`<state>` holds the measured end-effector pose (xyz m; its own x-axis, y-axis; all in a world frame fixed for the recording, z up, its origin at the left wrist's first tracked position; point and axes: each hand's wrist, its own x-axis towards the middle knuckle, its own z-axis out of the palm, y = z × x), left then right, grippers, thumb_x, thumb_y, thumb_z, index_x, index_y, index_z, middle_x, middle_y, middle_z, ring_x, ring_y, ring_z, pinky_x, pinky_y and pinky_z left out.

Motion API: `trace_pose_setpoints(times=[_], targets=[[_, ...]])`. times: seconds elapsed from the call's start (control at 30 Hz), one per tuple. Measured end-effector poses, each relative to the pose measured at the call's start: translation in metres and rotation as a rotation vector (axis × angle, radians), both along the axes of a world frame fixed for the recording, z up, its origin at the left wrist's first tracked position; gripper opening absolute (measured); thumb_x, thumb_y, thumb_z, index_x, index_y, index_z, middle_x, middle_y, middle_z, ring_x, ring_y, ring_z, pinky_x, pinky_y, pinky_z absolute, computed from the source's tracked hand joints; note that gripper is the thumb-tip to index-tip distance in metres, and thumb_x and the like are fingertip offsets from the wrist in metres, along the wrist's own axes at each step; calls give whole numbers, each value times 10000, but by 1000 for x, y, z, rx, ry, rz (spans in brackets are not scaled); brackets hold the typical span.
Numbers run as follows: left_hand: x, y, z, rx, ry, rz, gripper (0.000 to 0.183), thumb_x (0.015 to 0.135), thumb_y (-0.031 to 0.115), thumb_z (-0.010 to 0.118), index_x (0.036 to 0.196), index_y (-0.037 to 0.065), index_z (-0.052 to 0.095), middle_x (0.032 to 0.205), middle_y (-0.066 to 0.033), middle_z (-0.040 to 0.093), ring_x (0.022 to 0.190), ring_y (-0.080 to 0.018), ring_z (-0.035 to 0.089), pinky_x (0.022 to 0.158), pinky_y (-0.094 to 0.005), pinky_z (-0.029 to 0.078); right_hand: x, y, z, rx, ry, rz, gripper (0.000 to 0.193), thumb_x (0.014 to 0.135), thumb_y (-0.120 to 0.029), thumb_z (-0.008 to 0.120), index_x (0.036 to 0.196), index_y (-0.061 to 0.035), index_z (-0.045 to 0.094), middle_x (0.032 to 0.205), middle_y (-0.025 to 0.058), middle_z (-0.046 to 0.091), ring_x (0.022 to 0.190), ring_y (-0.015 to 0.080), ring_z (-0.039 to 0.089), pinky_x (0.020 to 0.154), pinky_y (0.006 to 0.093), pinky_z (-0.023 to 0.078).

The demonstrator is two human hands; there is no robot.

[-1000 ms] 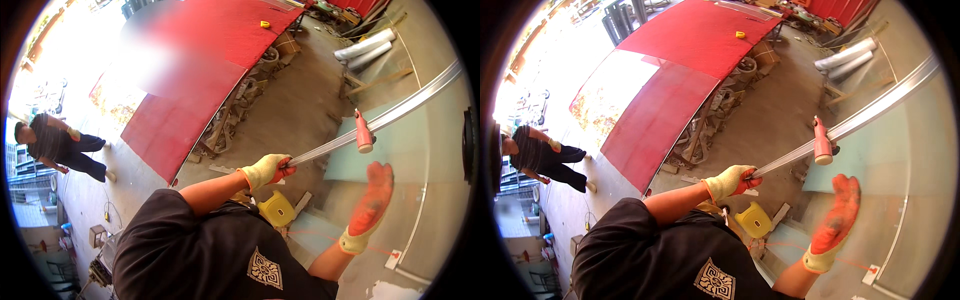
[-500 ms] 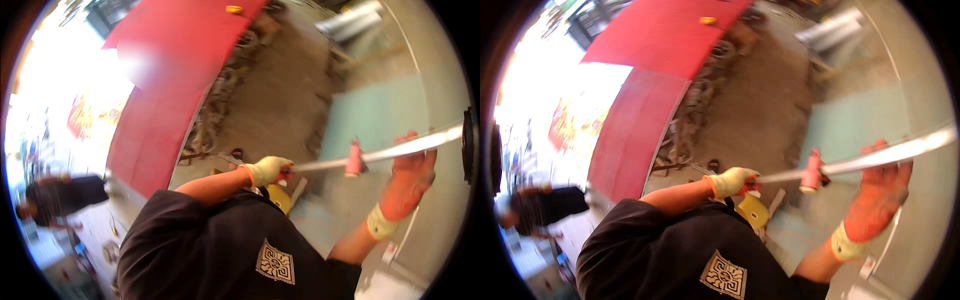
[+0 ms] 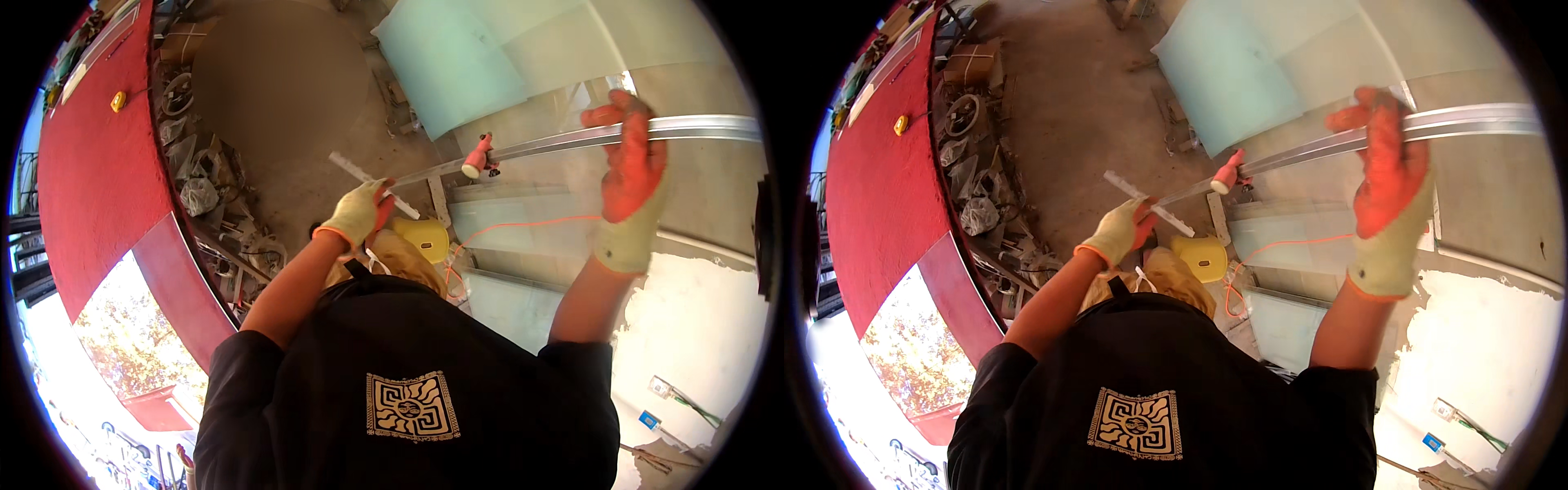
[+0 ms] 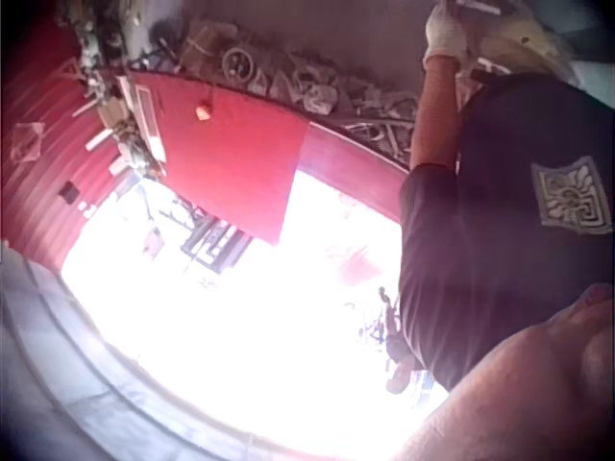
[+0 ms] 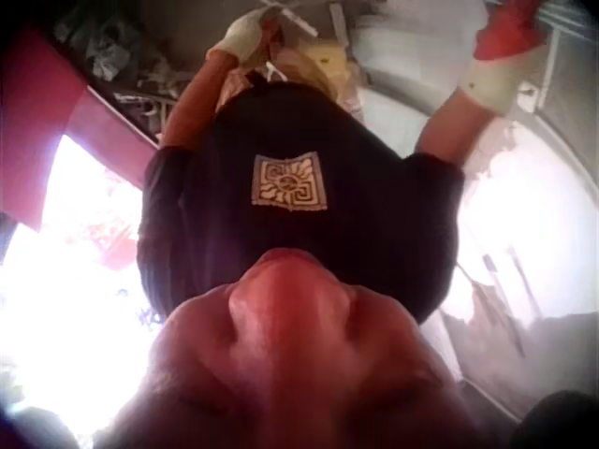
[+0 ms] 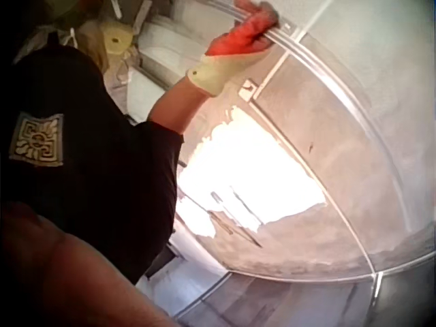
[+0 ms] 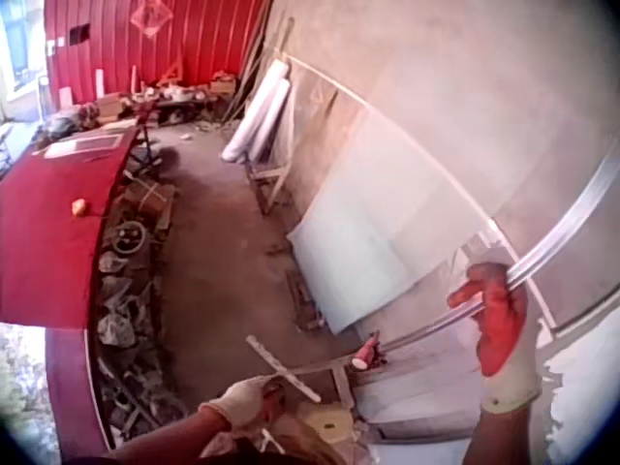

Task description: The person measures a large pane of glass on a table using a tape measure and a long straight edge, then writes on a notepad with a pen. They place a wooden frame template on the glass and use the tape measure to check the alignment and dimensions.

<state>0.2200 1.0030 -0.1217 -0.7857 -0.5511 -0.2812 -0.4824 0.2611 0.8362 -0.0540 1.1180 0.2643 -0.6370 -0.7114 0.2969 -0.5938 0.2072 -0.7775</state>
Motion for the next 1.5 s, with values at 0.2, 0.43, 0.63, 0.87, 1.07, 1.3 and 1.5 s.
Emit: trace_pose_setpoints(times=[0.2,0.43,0.63,0.87,1.07,1.3,1.5], targets=[[108,-51,-127,-149,-463,-159,489,1106,369,633,1511,101,698,1335,-248,792,1222,-457,764,1034,-517,612,-155,11,-191,-40,-364,-329,818,1116,-769,567,1463,-33,645,1170,98,803,1219,229,715,1085,496,539],[236,-44,-158,20,-764,-69,514,1107,339,625,1543,68,652,1358,-226,800,1237,-454,763,1067,-519,607,-299,24,-378,-82,-487,-601,605,1165,-617,603,1293,-30,677,1109,118,791,1048,212,704,995,423,550],[130,-67,-135,190,-769,318,494,1110,350,629,1519,77,685,1353,-205,810,1240,-419,771,1066,-494,611,-354,36,-432,-135,-508,-735,589,1178,-566,607,1332,-3,690,1120,129,816,1081,246,768,1023,410,583],[23,-112,-124,232,-769,329,474,1114,363,634,1490,87,724,1348,-181,823,1244,-378,780,1065,-465,616,-438,63,-463,-125,-640,-757,528,1165,-529,676,1337,-30,687,1128,119,811,1050,196,758,972,382,601],[-11,-68,-98,209,-726,523,461,1118,374,638,1465,96,757,1343,-160,833,1247,-343,788,1065,-440,620,-566,104,-487,9,-796,-428,681,1170,-526,638,1625,-28,542,1621,148,566,1479,257,532,1278,452,397],[-168,-58,-192,312,-566,584,496,1105,426,636,1480,129,769,1397,-171,818,1345,-352,751,1129,-467,579,-644,191,-473,-57,-1034,-717,678,1187,-507,600,1644,-9,558,1683,182,587,1504,277,590,1280,436,450],[-149,-87,-220,341,-578,532,480,1091,480,643,1367,136,832,1335,-180,838,1349,-378,752,1139,-508,571,-515,22,-526,707,-1082,-334,605,1161,-527,621,1526,-45,604,1468,132,647,1296,266,627,1118,447,480]])
